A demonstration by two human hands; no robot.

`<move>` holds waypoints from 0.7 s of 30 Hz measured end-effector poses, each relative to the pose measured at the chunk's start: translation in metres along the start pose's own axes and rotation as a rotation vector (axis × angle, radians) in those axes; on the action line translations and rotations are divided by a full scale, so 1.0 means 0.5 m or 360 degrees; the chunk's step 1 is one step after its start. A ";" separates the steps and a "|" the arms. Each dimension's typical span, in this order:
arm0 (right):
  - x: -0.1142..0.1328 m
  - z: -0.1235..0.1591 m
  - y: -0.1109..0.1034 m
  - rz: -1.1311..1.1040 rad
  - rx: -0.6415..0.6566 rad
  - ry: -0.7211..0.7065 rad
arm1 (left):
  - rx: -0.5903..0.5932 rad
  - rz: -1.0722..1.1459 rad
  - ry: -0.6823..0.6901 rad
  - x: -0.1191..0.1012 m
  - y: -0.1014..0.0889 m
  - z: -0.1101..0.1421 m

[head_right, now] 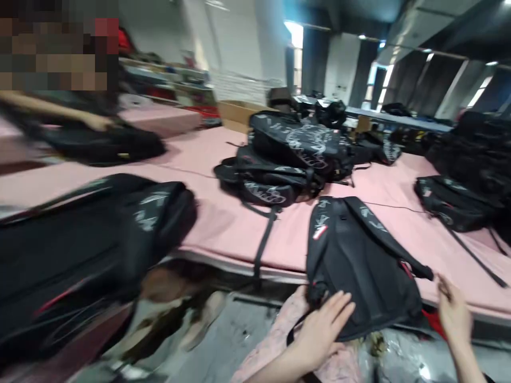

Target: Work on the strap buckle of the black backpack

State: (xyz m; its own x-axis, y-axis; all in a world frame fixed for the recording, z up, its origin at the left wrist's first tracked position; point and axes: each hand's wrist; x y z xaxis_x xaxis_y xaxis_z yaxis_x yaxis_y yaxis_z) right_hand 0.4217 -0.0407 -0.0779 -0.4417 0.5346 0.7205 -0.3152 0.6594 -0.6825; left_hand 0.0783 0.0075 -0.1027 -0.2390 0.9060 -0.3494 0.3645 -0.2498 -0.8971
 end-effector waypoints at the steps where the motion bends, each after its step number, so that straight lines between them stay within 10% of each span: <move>1: -0.006 -0.005 -0.006 -0.0106 0.0078 0.0092 | -0.0017 -0.0070 0.0000 0.011 0.002 0.001; 10: 0.049 0.052 0.028 -0.0535 0.0445 0.0116 | -0.0082 -0.0376 0.0229 0.150 -0.108 0.108; 15: 0.118 0.162 0.073 -0.0667 0.1092 0.0047 | -0.0229 -0.0487 -0.0149 0.258 -0.170 0.206; 21: 0.193 0.292 0.142 -0.0919 0.1363 -0.0050 | -0.0888 -0.0158 -0.0527 0.148 -0.193 0.179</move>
State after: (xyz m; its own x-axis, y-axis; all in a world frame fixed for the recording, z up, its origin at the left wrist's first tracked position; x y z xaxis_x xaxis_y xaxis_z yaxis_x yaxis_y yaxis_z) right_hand 0.2340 -0.0194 -0.0745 -0.0511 0.2340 0.9709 -0.9731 0.2071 -0.1012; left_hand -0.0551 0.0681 -0.0664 -0.5279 0.7400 -0.4167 0.7170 0.1253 -0.6857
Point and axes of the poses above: each hand's wrist, its own z-axis away from the middle knuckle, its own y-axis out of the palm, x = y × z, and after that the axes turned 14 degrees about y, right-handed
